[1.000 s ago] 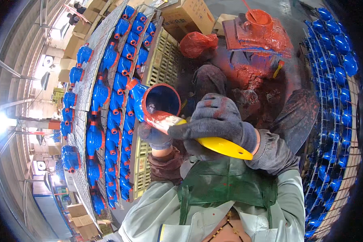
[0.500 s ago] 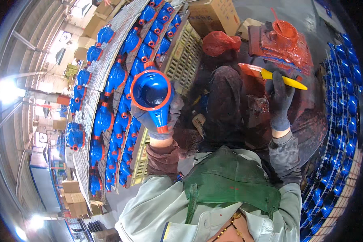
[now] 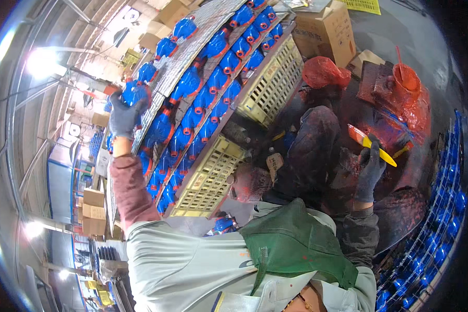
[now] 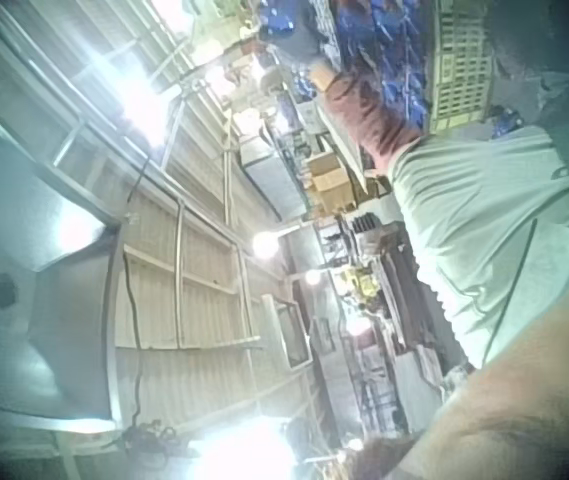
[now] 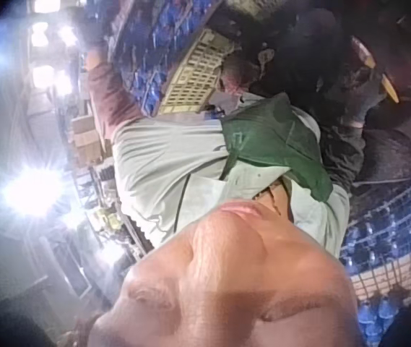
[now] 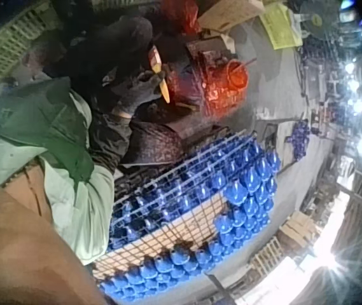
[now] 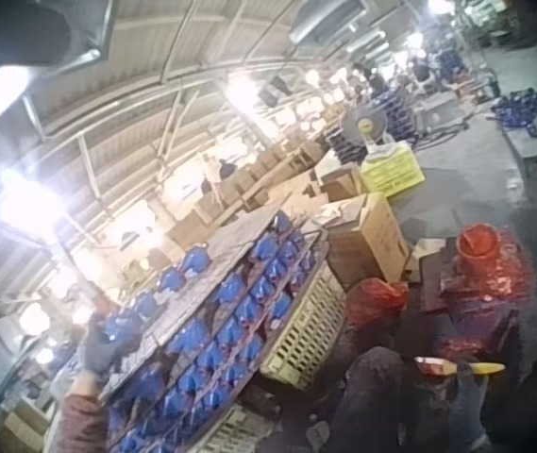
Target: The person applies red paint to the inner and outer surfaces of a blue metal component using a paintbrush.
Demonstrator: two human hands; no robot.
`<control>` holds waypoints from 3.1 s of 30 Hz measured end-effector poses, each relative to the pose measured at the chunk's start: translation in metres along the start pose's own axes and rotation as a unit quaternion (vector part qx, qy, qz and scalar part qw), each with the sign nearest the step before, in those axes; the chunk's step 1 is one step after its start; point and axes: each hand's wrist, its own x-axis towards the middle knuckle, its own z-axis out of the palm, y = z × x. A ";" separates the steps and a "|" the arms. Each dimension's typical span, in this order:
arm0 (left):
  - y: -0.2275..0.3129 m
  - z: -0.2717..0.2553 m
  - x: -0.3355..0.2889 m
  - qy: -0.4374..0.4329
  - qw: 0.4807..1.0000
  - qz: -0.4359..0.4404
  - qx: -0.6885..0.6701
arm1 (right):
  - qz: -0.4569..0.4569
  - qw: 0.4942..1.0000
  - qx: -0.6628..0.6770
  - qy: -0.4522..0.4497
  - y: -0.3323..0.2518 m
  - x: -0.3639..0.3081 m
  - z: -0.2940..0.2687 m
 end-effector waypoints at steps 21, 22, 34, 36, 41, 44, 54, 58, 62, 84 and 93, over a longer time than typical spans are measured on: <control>0.182 0.182 -0.068 -0.544 0.767 0.313 -0.130 | -0.142 0.988 0.026 -0.059 -0.027 -0.012 -0.001; 0.208 0.190 -0.092 -0.626 0.701 0.292 -0.176 | -0.150 0.984 0.039 -0.085 -0.045 -0.018 -0.006; 0.279 0.376 -0.283 -0.600 0.471 0.605 -0.229 | -0.413 0.611 -0.667 0.104 -0.274 -0.121 -0.140; 0.275 0.396 -0.292 -0.604 0.524 0.601 -0.019 | -0.387 0.526 -0.731 0.198 -0.289 -0.134 -0.185; 0.261 0.436 -0.314 -0.642 0.506 0.573 -0.049 | -0.276 0.313 -0.807 0.417 -0.313 -0.187 -0.315; 0.260 0.444 -0.319 -0.674 0.510 0.529 -0.069 | -0.190 0.359 -0.767 0.496 -0.305 -0.211 -0.359; 0.270 0.449 -0.321 -0.698 0.503 0.507 0.046 | -0.266 0.355 -0.774 0.451 -0.299 -0.194 -0.371; 0.249 0.488 -0.332 -0.703 0.501 0.505 -0.007 | -0.255 0.352 -0.766 0.473 -0.298 -0.191 -0.364; 0.222 0.514 -0.337 -0.685 0.520 0.504 -0.082 | -0.231 0.399 -0.725 0.512 -0.296 -0.179 -0.346; 0.269 0.423 -0.308 -0.681 0.567 0.460 -0.054 | -0.194 0.407 -0.745 0.492 -0.272 -0.192 -0.422; 0.266 0.453 -0.336 -0.680 0.567 0.464 -0.021 | -0.218 0.486 -0.693 0.485 -0.278 -0.217 -0.486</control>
